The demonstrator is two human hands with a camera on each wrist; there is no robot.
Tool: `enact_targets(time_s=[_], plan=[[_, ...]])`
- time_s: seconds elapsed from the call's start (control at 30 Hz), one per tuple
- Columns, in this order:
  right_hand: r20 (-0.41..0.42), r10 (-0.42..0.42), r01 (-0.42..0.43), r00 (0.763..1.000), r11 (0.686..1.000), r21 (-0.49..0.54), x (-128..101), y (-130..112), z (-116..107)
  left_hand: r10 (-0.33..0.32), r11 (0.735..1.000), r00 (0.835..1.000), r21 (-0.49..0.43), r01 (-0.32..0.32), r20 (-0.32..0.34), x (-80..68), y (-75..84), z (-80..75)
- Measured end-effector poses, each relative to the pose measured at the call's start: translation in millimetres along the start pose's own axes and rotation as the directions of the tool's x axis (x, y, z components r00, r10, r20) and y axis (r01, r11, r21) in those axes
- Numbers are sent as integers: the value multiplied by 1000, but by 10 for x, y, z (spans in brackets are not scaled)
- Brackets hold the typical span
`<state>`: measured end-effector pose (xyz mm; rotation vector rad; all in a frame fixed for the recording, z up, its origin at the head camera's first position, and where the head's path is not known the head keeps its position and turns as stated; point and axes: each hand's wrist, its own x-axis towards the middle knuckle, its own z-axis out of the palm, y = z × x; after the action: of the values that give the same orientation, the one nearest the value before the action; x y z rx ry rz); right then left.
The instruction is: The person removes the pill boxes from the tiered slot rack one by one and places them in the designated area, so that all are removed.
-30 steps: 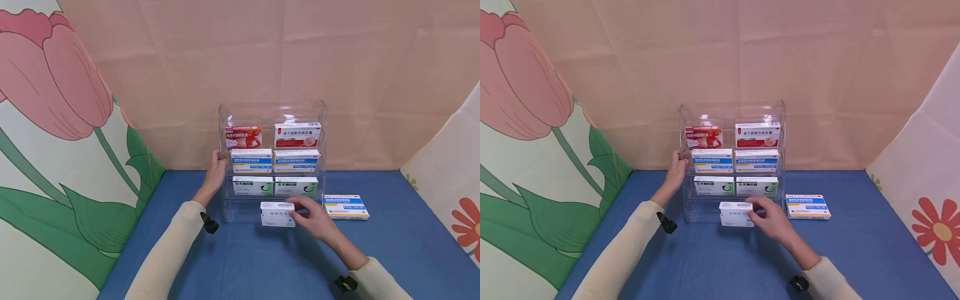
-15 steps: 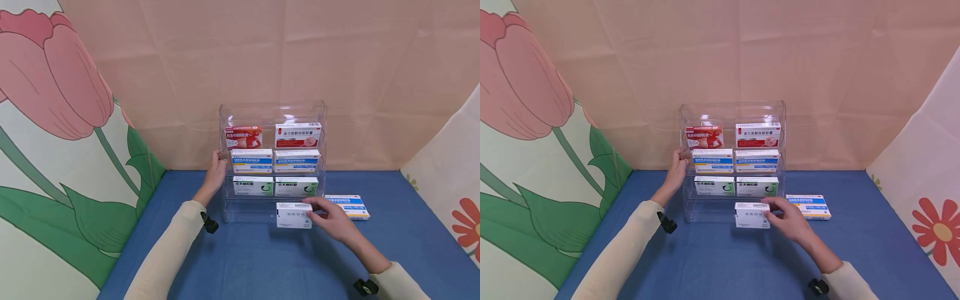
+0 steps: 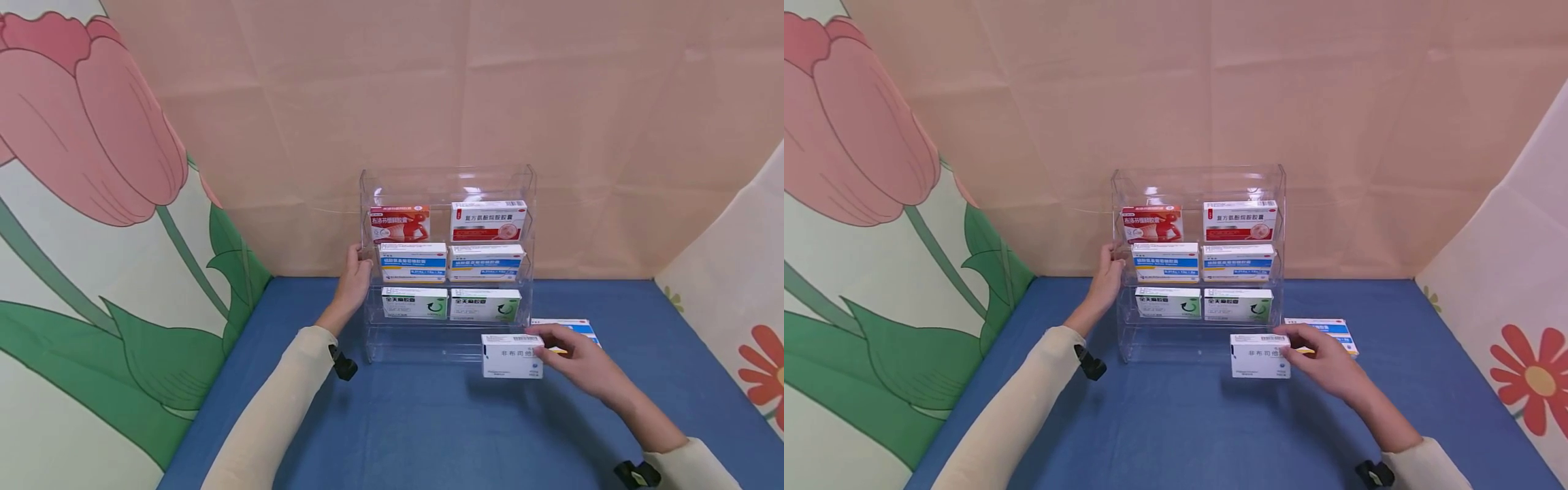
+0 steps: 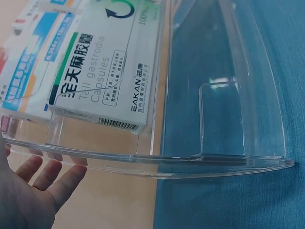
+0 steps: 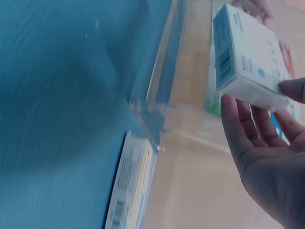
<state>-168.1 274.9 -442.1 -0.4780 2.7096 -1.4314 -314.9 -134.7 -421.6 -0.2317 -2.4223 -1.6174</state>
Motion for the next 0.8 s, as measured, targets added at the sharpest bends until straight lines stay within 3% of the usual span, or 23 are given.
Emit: enact_targets(time_s=[0.23,0.57,0.8], plan=[[54,72,-72,996,997,-3,-102,62,-222,4,1000,1000,5,-4,-8,1,-6,3],[69,155,-149,985,985,-83,-217,219,-528,1,1000,1000,2,-1,-7,4,7,4],[55,176,-174,983,984,-39,-315,403,-765,14,1000,1000,7,-14,-7,12,-8,-2]])
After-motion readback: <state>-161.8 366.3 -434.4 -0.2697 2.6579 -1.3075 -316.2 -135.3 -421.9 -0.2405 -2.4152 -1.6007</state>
